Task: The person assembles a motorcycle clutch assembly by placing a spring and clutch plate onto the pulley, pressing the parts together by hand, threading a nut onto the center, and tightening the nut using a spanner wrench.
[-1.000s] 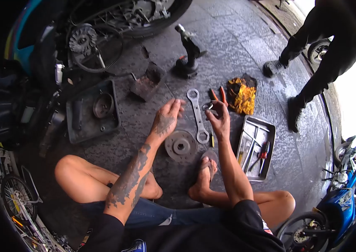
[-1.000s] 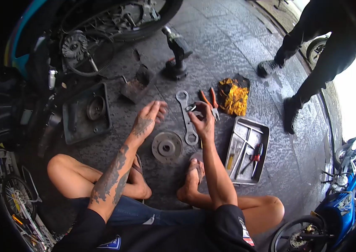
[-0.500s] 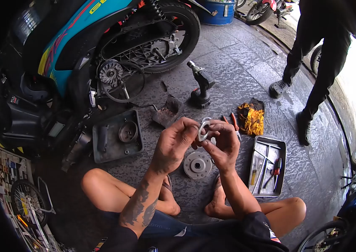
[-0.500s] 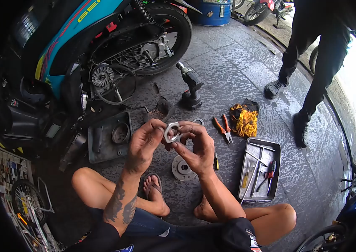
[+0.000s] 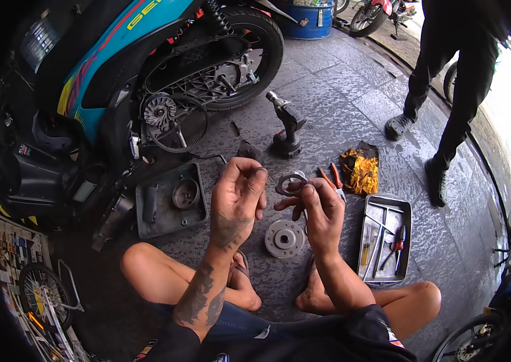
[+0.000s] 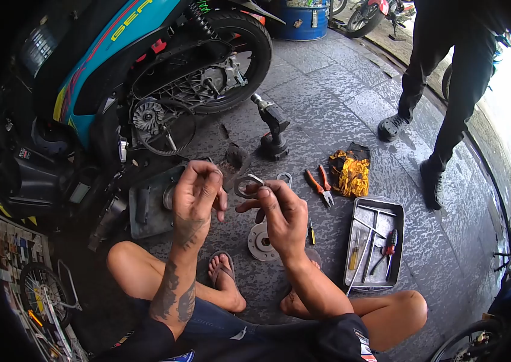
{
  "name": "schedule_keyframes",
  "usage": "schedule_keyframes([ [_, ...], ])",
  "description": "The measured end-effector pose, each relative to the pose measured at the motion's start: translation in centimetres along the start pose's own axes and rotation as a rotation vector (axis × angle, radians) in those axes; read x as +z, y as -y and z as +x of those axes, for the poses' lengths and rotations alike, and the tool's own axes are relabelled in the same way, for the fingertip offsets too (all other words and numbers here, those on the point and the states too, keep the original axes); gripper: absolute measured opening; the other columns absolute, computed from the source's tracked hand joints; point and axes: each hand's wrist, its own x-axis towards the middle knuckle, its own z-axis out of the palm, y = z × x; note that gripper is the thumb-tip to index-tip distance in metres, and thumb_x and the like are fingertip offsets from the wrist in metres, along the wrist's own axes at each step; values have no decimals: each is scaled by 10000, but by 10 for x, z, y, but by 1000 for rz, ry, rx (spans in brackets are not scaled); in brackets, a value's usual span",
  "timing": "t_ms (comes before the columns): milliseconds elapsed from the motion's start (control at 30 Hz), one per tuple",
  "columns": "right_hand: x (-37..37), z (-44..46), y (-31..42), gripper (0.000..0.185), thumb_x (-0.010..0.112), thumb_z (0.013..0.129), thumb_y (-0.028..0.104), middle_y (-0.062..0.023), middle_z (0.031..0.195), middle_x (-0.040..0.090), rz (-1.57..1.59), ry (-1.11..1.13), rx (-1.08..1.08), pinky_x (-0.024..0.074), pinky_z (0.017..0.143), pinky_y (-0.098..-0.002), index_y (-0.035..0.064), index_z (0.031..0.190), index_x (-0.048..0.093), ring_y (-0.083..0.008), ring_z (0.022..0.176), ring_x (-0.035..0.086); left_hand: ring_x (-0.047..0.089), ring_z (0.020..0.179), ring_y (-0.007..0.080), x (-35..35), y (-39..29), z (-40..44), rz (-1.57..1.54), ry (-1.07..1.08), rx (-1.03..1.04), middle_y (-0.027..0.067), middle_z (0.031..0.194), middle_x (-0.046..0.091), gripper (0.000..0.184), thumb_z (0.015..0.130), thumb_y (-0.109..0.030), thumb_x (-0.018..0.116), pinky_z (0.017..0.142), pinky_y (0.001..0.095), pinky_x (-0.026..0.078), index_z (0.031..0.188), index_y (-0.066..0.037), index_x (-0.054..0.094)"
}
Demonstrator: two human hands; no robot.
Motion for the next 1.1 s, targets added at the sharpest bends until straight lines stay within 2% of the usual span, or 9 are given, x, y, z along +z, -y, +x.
schedule_keyframes([
  [67, -1, 0, 2, 227, 513, 1005, 163, -109, 869, 710, 23, 5, 16, 456, 525, -211, -40, 977, 612, -141, 649, 679, 566, 621, 72, -4, -3, 3, -53, 66, -155, 29, 777, 561, 157, 992, -176, 558, 464, 189, 414, 966, -22, 571],
  [200, -4, -1, 6, 233, 513, 1006, 177, -118, 857, 700, 38, 18, 79, 421, 504, -197, -16, 903, 595, -142, 646, 679, 527, 580, 50, -3, 7, 0, 229, 175, -172, 3, 730, 581, 253, 1003, -285, 540, 467, 182, 389, 957, -39, 579],
  [267, -3, -2, 9, 238, 520, 1003, 189, -105, 815, 694, 56, 23, 88, 415, 503, -195, -6, 886, 590, -131, 637, 671, 513, 572, 41, 1, 5, -1, 228, 152, -183, -8, 704, 588, 259, 1000, -293, 540, 465, 185, 380, 942, -44, 582],
  [533, -4, -4, 12, 270, 544, 991, 246, -72, 723, 674, 142, 60, 102, 385, 491, -181, 15, 858, 585, -95, 579, 622, 463, 535, 5, 3, 2, 0, -114, 174, -396, -34, 675, 569, 202, 986, -224, 544, 465, 176, 363, 899, -54, 607],
  [667, -7, -3, 10, 247, 560, 983, 210, -62, 690, 659, 106, 40, 127, 382, 483, -190, 21, 825, 578, -78, 556, 586, 481, 537, 26, -2, 7, 2, 73, 186, -345, -24, 672, 574, 214, 979, -233, 556, 474, 198, 381, 901, -42, 616],
  [733, -6, -3, 11, 233, 570, 978, 189, -59, 676, 653, 85, 40, 131, 388, 483, -194, 22, 815, 573, -74, 547, 574, 550, 586, 71, -2, 14, 2, 311, 138, -80, 8, 701, 617, 213, 960, -227, 588, 526, 237, 445, 916, -22, 630],
  [833, -3, -3, 12, 216, 586, 964, 142, -46, 641, 640, 71, 45, 96, 419, 494, -206, 17, 789, 565, -71, 539, 570, 609, 663, 111, 5, -4, 1, 453, 169, -15, 49, 743, 661, 196, 938, -197, 615, 601, 273, 493, 934, -4, 644],
  [933, -4, -5, 8, 211, 597, 953, 115, -39, 617, 635, -84, 76, 70, 453, 516, -218, 6, 776, 563, -73, 540, 583, 630, 693, 115, 10, -15, -1, 583, 129, -65, 70, 770, 682, 165, 922, -159, 628, 629, 279, 505, 923, 4, 657],
  [1100, -1, -6, 4, 176, 611, 934, 92, -38, 604, 640, -134, 42, 0, 465, 520, -221, -7, 791, 586, -69, 554, 602, 597, 672, 82, 8, -12, -5, 502, 140, -54, 50, 761, 670, 174, 944, -138, 570, 608, 255, 487, 969, 7, 664],
])
